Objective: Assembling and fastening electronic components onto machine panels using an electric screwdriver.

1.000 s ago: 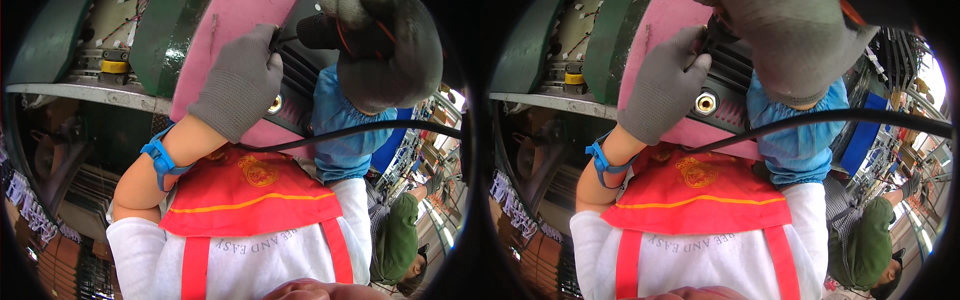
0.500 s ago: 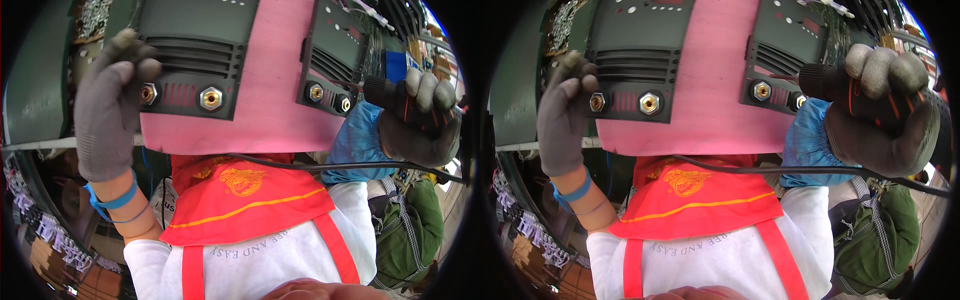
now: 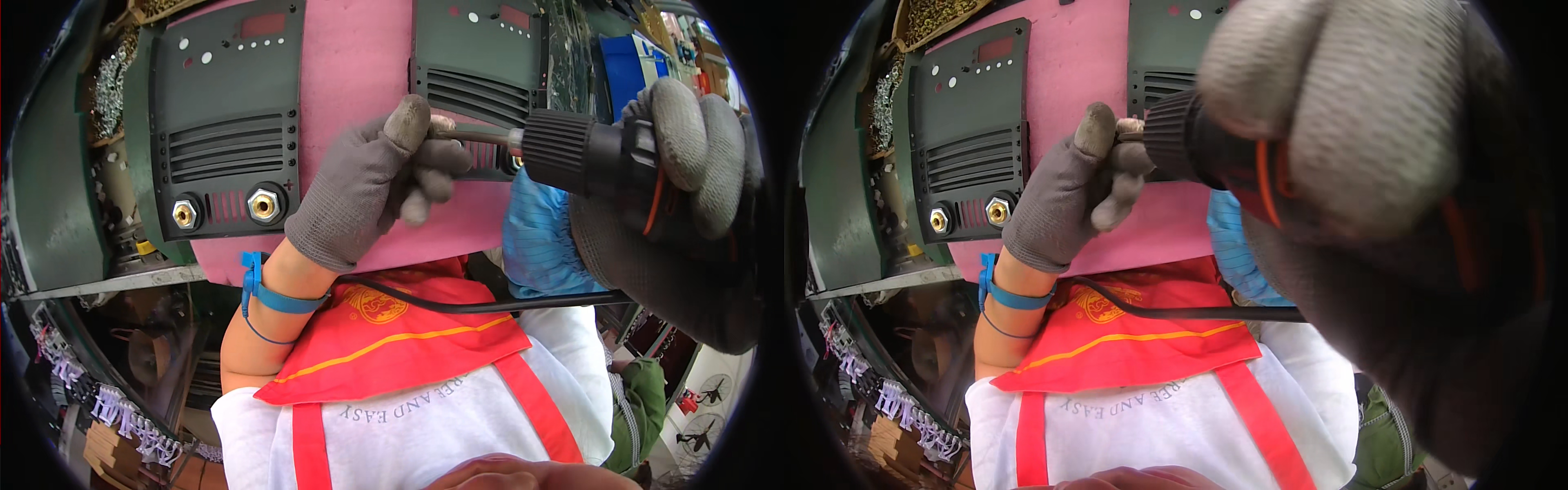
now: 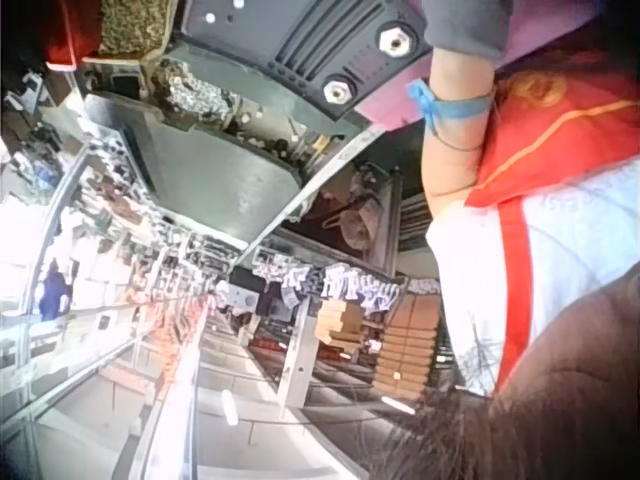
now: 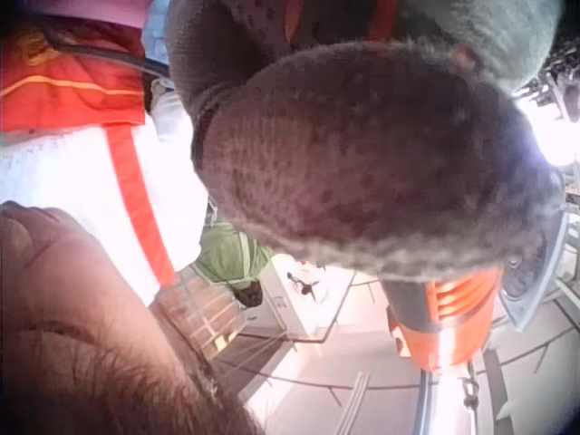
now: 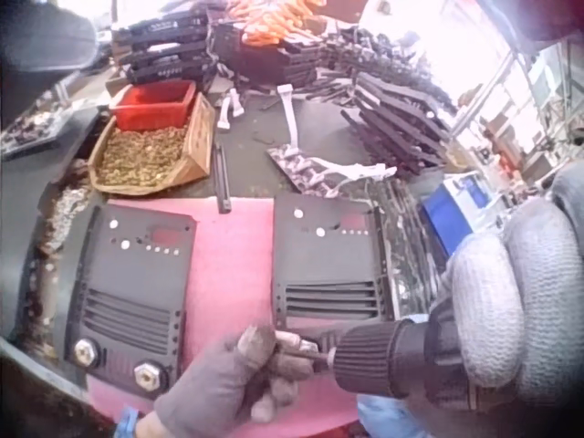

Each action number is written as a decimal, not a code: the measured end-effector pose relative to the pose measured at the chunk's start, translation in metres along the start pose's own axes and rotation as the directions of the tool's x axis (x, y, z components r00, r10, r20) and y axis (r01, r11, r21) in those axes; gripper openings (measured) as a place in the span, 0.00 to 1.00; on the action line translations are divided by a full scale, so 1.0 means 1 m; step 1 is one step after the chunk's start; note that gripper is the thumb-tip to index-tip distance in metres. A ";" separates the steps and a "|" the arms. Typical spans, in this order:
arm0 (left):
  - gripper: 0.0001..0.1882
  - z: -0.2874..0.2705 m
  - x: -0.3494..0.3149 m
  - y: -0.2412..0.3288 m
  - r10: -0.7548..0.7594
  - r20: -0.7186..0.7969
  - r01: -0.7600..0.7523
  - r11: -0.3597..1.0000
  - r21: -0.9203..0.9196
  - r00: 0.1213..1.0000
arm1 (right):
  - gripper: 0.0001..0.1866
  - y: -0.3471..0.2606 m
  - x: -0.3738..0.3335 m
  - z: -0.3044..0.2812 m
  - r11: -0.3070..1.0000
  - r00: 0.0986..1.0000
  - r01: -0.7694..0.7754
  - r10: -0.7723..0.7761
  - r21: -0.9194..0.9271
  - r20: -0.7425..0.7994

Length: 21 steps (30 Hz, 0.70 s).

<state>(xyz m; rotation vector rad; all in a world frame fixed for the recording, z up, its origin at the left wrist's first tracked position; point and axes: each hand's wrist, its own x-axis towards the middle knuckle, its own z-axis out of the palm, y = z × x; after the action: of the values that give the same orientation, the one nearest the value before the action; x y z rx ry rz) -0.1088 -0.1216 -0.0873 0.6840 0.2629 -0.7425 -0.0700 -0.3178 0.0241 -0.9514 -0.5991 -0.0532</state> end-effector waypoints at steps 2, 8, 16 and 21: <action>0.22 -0.003 -0.003 -0.003 -0.047 0.023 0.047 0.999 -0.002 0.999 | 0.10 0.000 -0.004 0.004 1.000 1.000 -0.013 0.013 -0.007 0.010; 0.22 0.000 -0.002 -0.005 -0.044 0.048 0.046 0.998 -0.053 0.998 | 0.11 0.001 0.002 0.006 0.998 0.996 -0.063 0.064 -0.025 0.055; 0.26 0.010 -0.003 -0.002 0.071 -0.064 -0.065 0.994 0.091 0.995 | 0.14 0.005 0.007 0.005 0.992 0.988 -0.118 0.122 -0.038 0.094; 0.31 0.003 -0.005 0.003 0.099 -0.017 -0.091 0.964 0.248 0.995 | 0.16 0.005 0.007 -0.001 0.988 0.984 -0.139 0.145 -0.062 0.101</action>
<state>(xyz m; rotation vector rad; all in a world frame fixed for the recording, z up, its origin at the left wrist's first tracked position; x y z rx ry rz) -0.1100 -0.1195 -0.0812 0.9380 0.1638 -0.6796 -0.0627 -0.3139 0.0231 -1.0524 -0.6281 0.1097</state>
